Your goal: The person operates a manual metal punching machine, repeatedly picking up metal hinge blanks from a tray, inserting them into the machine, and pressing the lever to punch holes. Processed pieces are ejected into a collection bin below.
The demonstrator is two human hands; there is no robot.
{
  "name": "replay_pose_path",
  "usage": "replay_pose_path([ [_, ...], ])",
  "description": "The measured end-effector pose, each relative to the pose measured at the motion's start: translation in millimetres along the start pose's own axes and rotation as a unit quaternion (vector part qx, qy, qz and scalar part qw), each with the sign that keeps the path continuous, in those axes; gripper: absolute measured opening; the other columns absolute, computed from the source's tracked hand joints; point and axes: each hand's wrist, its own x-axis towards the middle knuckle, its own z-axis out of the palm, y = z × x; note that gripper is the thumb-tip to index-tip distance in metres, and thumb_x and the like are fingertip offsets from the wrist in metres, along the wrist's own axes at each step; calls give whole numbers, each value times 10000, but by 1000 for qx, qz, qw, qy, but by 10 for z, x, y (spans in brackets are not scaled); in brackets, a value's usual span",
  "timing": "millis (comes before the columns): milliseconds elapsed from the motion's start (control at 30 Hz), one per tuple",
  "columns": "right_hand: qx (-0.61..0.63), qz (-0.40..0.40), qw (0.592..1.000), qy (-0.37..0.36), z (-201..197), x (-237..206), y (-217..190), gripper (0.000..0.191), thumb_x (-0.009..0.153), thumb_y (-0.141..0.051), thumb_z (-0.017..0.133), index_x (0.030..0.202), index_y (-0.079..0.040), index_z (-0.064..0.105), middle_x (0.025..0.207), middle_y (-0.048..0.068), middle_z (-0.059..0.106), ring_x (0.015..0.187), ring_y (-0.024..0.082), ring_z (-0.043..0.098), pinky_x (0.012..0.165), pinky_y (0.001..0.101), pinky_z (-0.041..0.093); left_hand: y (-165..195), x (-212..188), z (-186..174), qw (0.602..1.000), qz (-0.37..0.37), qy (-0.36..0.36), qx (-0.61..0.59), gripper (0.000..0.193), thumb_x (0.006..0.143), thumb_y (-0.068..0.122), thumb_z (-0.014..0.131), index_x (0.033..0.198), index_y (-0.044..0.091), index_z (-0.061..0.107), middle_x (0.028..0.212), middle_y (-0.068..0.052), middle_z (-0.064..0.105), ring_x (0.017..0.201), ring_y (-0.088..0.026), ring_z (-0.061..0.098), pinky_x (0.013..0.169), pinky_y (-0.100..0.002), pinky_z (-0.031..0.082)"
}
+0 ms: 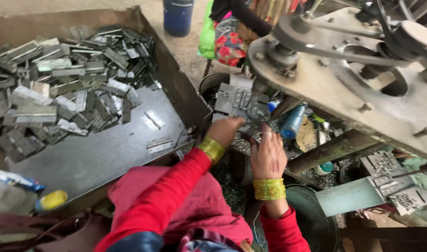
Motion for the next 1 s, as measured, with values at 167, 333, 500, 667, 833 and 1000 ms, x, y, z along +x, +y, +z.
replay_pose_path([
  [167,-123,172,936,-282,-10,-141,77,267,996,-291,507,1013,-72,659,899,191,723,807,392,713,694,503,560,360,-7,371,949,29,14,313,321,860,239,595,1116,104,734,1218,-125,715,1197,-319,622,995,-467,458],
  [333,-92,185,908,-364,253,-603,289,247,965,-240,471,979,-82,661,903,177,749,828,404,728,723,521,559,375,164,373,941,-47,-164,292,255,905,200,588,1026,122,799,1200,-87,719,1279,-255,525,1048,-484,332],
  [500,-97,129,890,-427,566,-652,465,229,960,-191,484,1008,-55,661,956,196,755,883,389,745,770,494,589,338,240,353,933,-13,-154,326,263,923,234,580,954,141,823,1124,-64,754,1259,-262,530,1086,-506,289],
  [667,-68,203,859,-466,753,-824,674,333,937,-341,576,1073,-42,635,967,208,755,931,400,733,808,500,581,270,348,334,913,28,-195,356,294,951,254,550,981,132,816,1071,-51,771,1295,-305,525,1171,-572,215],
  [833,32,384,832,-399,847,-1654,514,480,833,-379,708,1151,-28,633,1011,254,726,974,432,705,826,513,577,285,422,319,914,-5,-234,333,311,969,259,532,991,125,812,1131,-78,756,1401,-364,452,1183,-585,179],
  [1000,82,442,800,-397,1001,-2135,461,421,869,-406,653,1179,-125,705,1029,237,731,997,439,685,839,541,549,179,334,251,937,-13,-149,316,313,896,234,554,1024,99,805,1268,-147,704,1366,-344,463,1152,-611,186],
])
